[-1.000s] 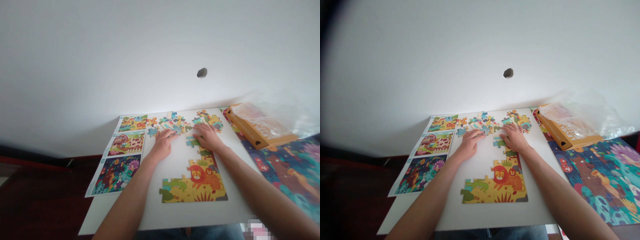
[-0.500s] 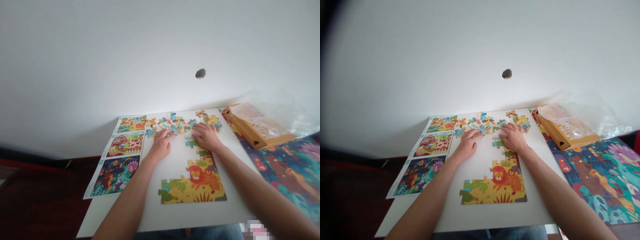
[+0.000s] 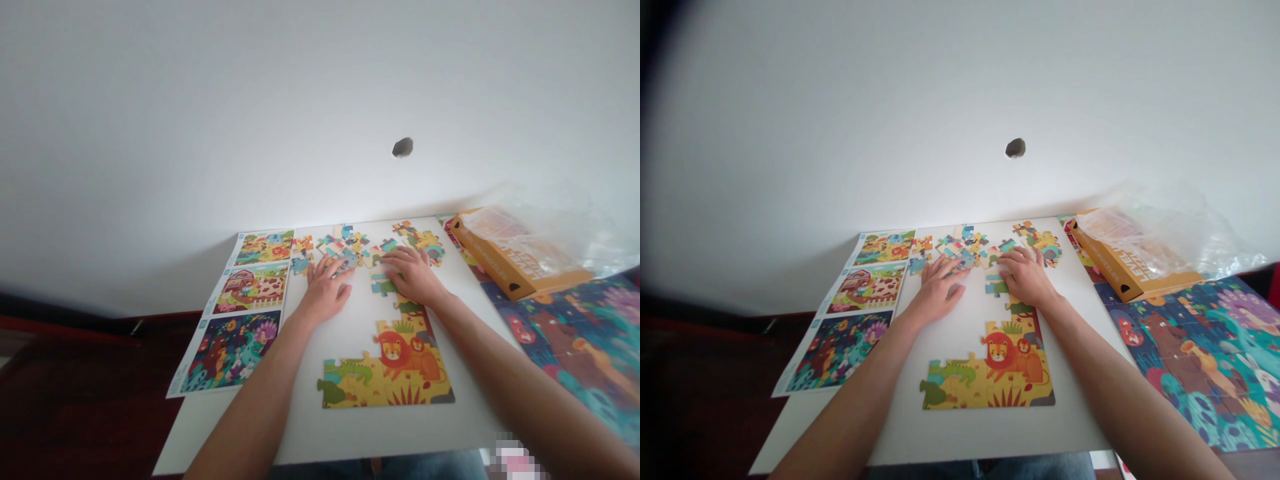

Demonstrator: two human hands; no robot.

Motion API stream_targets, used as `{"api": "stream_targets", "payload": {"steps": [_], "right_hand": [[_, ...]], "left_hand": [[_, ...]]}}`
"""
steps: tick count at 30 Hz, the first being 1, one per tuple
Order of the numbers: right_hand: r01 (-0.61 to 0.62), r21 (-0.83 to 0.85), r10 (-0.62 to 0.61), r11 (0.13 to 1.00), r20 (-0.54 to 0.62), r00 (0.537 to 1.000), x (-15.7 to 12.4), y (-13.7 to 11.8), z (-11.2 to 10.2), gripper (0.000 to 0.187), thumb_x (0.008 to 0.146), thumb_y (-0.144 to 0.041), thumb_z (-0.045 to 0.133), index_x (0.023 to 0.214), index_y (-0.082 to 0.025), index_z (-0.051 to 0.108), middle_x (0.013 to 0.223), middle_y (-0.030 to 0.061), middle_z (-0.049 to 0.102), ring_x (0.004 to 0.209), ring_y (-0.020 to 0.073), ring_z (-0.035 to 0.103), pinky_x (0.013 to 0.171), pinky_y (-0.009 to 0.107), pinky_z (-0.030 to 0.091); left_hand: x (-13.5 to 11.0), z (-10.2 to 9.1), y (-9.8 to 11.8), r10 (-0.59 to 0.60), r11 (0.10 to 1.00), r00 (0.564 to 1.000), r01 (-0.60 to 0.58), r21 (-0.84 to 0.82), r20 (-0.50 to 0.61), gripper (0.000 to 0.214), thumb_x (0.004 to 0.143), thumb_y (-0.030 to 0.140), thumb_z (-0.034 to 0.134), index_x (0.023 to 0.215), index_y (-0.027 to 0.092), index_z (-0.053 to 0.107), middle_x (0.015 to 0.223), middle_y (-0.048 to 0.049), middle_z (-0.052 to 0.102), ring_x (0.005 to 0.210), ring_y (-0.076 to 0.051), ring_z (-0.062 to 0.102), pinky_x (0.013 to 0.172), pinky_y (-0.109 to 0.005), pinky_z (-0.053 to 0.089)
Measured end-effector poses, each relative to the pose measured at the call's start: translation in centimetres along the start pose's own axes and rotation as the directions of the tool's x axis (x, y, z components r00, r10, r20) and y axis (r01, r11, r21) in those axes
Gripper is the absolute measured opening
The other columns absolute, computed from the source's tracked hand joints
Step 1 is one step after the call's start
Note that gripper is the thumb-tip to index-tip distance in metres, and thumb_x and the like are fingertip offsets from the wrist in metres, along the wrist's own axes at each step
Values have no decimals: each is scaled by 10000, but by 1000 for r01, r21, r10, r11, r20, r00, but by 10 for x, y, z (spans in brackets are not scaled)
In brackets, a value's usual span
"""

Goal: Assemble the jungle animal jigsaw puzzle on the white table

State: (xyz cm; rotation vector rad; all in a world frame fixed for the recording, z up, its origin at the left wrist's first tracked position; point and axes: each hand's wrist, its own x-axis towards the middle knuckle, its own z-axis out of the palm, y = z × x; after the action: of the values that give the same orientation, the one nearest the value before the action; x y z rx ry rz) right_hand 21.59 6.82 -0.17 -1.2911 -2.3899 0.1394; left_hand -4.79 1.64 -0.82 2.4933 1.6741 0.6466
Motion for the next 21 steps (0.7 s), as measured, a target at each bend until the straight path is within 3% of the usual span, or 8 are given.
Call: {"api": "stream_targets", "payload": {"steps": [6, 12, 16, 21], "right_hand": [[-60, -53, 62, 997, 31, 998, 1, 6, 4, 438, 952, -226, 405, 1327, -299, 619, 1417, 48, 576, 1382, 362, 379, 1082, 741, 215], [8, -37, -5, 999, 80, 997, 0, 0, 6, 449, 1002, -308, 353, 1417, -339, 522, 1503, 22, 486, 1411, 384, 334, 1075, 771, 160], [-24, -52, 28, 998, 68, 997, 0, -4, 4, 414, 1002, -342, 363, 1344, -303, 594, 1499, 42, 490, 1400, 393, 346, 1074, 759, 187], [-81, -13, 80, 997, -39, 996, 4, 3, 5, 299, 978, -319, 435, 1085, -271, 710, 1327, 61, 643, 1289, 356, 470, 1071, 698, 217]], "left_hand": [[-2, -7, 12, 73, 997, 997, -73, -11, 25, 329, 928, 245, 541, 1215, 319, 683, 1470, -16, 516, 1449, -383, 240, 1145, -700, 198], [-2, -8, 17, 137, 988, 988, -131, -83, 77, 352, 940, 208, 513, 1240, 308, 667, 1437, -10, 560, 1460, -356, 247, 1164, -661, 217], [-3, -7, 16, 118, 990, 989, -110, -85, 92, 350, 942, 233, 522, 1258, 299, 655, 1446, -12, 552, 1466, -356, 246, 1168, -651, 220], [-4, -6, 14, 94, 992, 988, -82, -98, 122, 364, 948, 250, 513, 1289, 298, 631, 1468, -30, 528, 1441, -345, 315, 1160, -652, 233]]}}
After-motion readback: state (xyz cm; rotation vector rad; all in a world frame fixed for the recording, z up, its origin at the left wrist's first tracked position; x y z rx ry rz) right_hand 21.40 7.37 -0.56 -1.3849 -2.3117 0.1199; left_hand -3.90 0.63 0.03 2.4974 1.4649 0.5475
